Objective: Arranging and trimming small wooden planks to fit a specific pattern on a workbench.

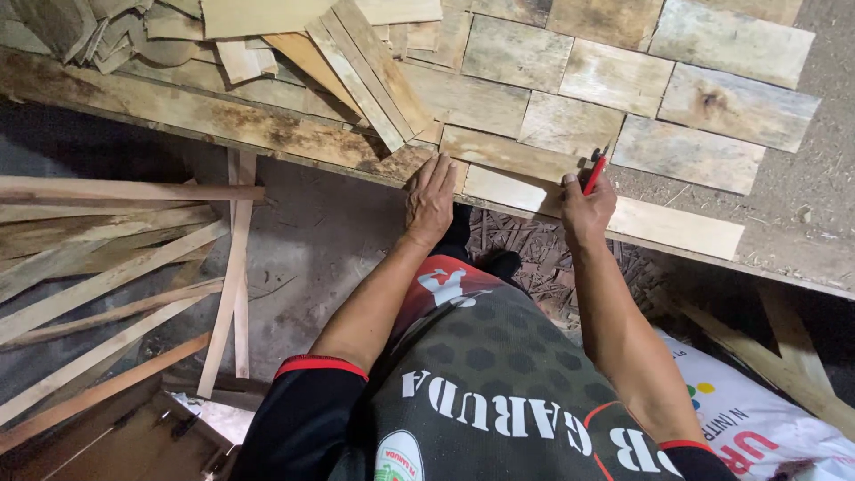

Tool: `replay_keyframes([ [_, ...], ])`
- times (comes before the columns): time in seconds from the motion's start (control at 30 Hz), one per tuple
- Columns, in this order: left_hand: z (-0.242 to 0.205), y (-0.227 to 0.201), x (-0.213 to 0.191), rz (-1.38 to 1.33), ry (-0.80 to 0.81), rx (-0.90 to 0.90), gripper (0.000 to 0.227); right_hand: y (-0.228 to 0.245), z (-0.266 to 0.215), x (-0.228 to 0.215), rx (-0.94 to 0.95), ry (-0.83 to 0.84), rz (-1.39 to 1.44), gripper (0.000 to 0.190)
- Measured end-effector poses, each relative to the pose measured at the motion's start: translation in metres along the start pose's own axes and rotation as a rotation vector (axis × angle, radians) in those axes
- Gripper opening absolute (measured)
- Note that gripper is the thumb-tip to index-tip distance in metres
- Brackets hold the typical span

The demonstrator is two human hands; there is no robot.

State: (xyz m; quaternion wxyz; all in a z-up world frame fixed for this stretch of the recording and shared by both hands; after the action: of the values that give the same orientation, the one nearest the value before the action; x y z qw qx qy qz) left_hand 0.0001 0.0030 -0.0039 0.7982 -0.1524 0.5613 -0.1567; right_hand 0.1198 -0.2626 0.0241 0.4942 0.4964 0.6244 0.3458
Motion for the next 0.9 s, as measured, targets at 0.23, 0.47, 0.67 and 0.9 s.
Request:
replay_keyframes([
  [0.23,0.002,-0.002,0.005,0.008,0.018,-0.022,0.048,0.021,-0.003,0.005,0.084,0.029,0.059,0.004],
  [0.47,0.008,-0.002,0.004,0.021,0.078,-0.044,0.051,0.022,0.005,-0.001,0.059,-0.038,-0.173,0.009],
  [0.67,0.007,-0.002,0.004,0.034,0.098,-0.041,0.053,0.035,0.007,-0.004,0.056,-0.076,-0.336,0.014],
  [0.9,0.008,-0.002,0.002,0.042,0.083,-0.018,0.052,0.028,0.017,-0.008,0.06,-0.114,-0.456,0.018],
])
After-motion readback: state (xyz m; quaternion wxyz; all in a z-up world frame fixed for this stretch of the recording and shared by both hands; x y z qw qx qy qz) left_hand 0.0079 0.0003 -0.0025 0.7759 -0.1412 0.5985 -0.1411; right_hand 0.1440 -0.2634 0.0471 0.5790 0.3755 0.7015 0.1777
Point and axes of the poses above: each hand's wrist, its own z-axis towards the middle knuckle, its own x-axis out of the palm, y = z × x, the point moved 1 cm from there along z, towards the middle knuckle, and after that the axes turned 4 degrees about x, right-handed, at the moved point
